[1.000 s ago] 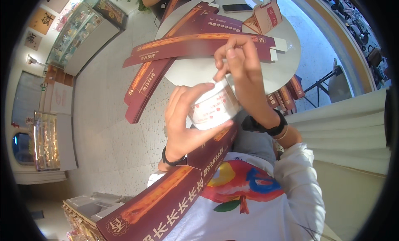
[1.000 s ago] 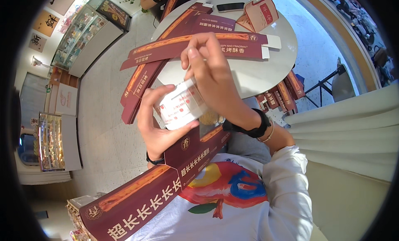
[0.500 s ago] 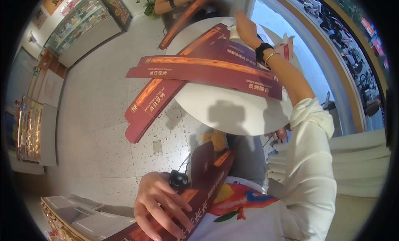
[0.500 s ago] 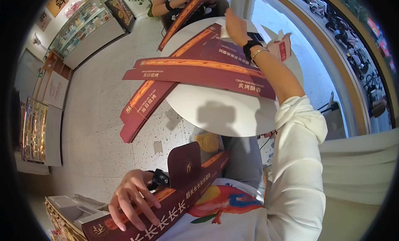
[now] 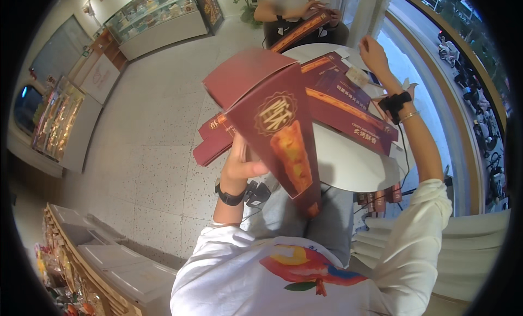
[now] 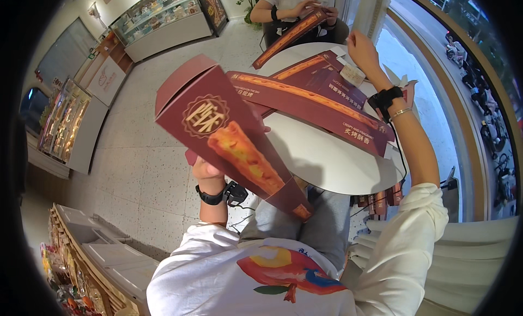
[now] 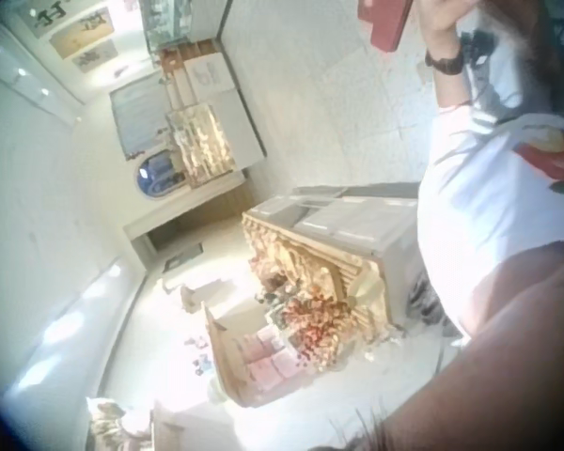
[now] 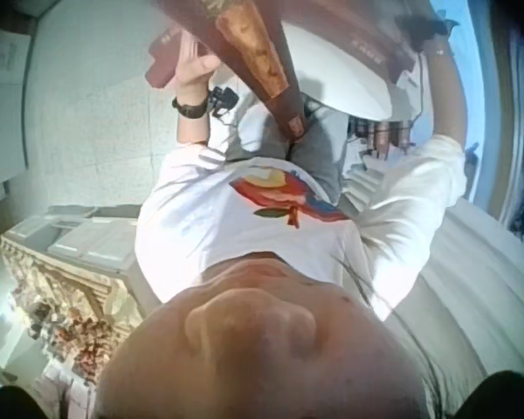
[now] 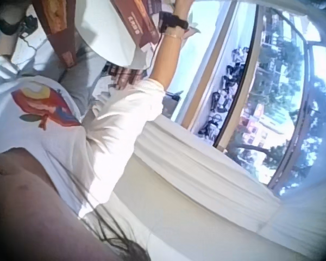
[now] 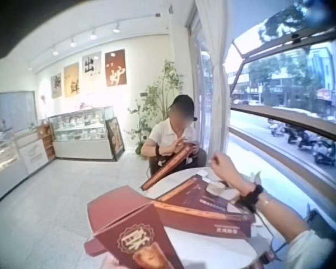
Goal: The person assembles long, maroon-colored cardboard boxes by folding flaps and tucking tabs into slots. They handle each box one at a time, folding the sides and ends to form a rectangular package, then placing the finished box on the table.
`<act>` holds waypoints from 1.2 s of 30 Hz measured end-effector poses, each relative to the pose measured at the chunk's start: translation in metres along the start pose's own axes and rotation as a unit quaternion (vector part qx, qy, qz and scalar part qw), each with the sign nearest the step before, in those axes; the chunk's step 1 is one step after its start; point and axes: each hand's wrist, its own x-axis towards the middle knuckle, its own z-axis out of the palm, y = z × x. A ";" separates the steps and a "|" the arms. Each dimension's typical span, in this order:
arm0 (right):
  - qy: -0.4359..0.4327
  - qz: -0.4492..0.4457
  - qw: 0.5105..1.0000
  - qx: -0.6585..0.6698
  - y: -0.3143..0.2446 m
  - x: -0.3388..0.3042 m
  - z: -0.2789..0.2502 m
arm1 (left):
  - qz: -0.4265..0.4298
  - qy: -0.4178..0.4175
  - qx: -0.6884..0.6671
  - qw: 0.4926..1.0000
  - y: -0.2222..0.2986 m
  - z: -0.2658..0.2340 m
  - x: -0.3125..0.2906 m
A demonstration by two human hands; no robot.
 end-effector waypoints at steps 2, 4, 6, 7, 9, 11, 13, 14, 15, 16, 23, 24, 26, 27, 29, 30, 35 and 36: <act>-0.058 -0.024 0.977 0.205 -0.080 0.007 -0.048 | -0.011 -0.001 0.034 0.999 0.009 0.013 0.002; -0.130 -0.051 0.942 0.306 -0.142 -0.004 -0.118 | 0.017 -0.025 0.036 0.999 0.004 0.022 0.009; -0.142 -0.086 0.913 0.373 -0.187 -0.019 -0.176 | 0.068 -0.044 0.040 0.996 0.005 0.036 0.017; -0.131 -0.107 0.900 0.402 -0.203 -0.028 -0.199 | 0.096 -0.054 0.050 0.993 0.007 0.044 0.022; -0.138 -0.089 0.870 0.465 -0.229 -0.049 -0.229 | 0.163 -0.076 0.102 0.978 0.025 0.071 0.039; -0.166 -0.047 0.841 0.514 -0.243 -0.065 -0.248 | 0.169 -0.102 0.165 0.966 0.035 0.073 0.048; -0.175 -0.023 0.836 0.519 -0.244 -0.071 -0.259 | 0.183 -0.126 0.205 0.953 0.042 0.074 0.052; -0.176 -0.005 0.842 0.511 -0.249 -0.074 -0.266 | 0.193 -0.138 0.213 0.948 0.043 0.075 0.052; -0.176 0.012 0.846 0.503 -0.254 -0.076 -0.272 | 0.204 -0.149 0.222 0.942 0.044 0.076 0.053; -0.196 0.003 0.848 0.492 -0.261 -0.079 -0.278 | 0.232 -0.173 0.222 0.931 0.045 0.077 0.056; -0.271 -0.043 0.859 0.432 -0.290 -0.094 -0.305 | 0.295 -0.161 0.256 0.906 0.029 0.114 0.059; -0.274 -0.054 0.867 0.412 -0.291 -0.094 -0.313 | 0.293 -0.150 0.266 0.906 0.027 0.118 0.059; -0.226 -0.108 0.886 0.389 -0.287 -0.102 -0.311 | 0.300 -0.136 0.288 0.899 0.020 0.128 0.062; -0.198 -0.138 0.893 0.379 -0.285 -0.104 -0.306 | 0.303 -0.129 0.299 0.895 0.017 0.133 0.063; -0.168 -0.189 0.914 0.319 -0.284 -0.109 -0.306 | 0.269 -0.123 0.304 0.906 0.013 0.138 0.064; -0.169 -0.189 0.917 0.307 -0.281 -0.109 -0.305 | 0.247 -0.119 0.302 0.913 0.009 0.139 0.067; -0.190 -0.128 0.939 0.256 -0.274 -0.107 -0.311 | 0.217 -0.105 0.327 0.914 -0.008 0.145 0.085; -0.178 -0.136 0.950 0.218 -0.283 -0.111 -0.314 | 0.225 -0.106 0.340 0.907 -0.012 0.144 0.088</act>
